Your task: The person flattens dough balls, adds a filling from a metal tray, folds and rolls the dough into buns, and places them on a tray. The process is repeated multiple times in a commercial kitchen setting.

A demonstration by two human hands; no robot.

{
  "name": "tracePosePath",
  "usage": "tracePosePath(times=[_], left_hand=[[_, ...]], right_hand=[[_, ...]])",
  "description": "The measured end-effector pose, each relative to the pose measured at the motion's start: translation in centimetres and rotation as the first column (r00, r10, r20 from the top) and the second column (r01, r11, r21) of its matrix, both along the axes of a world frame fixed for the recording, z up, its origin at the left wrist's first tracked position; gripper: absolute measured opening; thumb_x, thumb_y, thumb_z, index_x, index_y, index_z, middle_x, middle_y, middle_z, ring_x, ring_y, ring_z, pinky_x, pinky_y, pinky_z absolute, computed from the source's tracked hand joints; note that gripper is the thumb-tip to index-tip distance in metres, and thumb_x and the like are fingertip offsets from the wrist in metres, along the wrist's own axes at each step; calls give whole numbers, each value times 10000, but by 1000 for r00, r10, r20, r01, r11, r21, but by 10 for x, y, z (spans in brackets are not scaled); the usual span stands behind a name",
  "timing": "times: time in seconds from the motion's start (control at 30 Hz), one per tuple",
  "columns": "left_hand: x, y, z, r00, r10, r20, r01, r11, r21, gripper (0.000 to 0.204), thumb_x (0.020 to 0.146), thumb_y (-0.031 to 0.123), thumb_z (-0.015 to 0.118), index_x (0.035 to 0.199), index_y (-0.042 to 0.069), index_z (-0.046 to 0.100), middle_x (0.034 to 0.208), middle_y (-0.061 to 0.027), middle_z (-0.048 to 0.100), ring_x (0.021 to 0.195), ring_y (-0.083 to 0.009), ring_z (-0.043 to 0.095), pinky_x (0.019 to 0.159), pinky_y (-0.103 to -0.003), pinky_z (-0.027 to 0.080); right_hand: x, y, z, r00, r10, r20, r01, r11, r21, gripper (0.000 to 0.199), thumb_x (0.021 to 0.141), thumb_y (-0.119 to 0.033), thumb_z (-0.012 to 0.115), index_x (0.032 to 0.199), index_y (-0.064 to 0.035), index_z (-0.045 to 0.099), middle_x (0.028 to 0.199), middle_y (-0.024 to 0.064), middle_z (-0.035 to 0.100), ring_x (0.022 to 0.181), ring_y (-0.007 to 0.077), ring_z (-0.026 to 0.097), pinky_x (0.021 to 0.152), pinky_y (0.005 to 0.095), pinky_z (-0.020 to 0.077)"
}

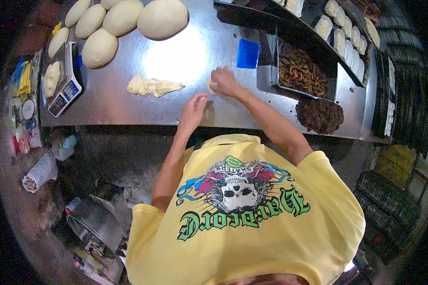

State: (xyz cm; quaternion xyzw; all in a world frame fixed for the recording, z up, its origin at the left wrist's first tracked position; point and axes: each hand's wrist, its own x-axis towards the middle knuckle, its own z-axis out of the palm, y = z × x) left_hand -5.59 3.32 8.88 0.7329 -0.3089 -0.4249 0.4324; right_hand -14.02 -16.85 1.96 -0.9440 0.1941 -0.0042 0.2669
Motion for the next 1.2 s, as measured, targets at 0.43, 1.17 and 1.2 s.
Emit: tracePosePath(times=[0.43,1.17,1.2], left_hand=[[-2,-32,35,961,260,-95,-276,914,-298,532,1064,458,490,1299,-11,577,1089,-82,672,987,-139,603,879,-305,496],[53,-81,107,901,-160,-403,174,985,0,348,1038,378,567,1248,116,657,675,23,576,491,-23,412,415,-216,284],[57,-79,96,875,-230,-426,256,967,3,391,1047,407,536,1277,108,640,688,-2,616,488,-39,459,410,-212,293]], right_hand=[[-37,46,121,845,-534,-36,187,232,955,314,957,-120,656,1257,-43,602,1134,40,613,1020,119,567,892,286,471],[-65,33,203,868,-139,476,193,979,-65,377,855,13,718,1221,-58,668,1214,109,548,1111,223,575,944,313,478],[-62,28,209,865,-103,491,121,993,-5,347,856,9,718,1194,-51,669,1186,106,567,1097,217,584,925,311,484]])
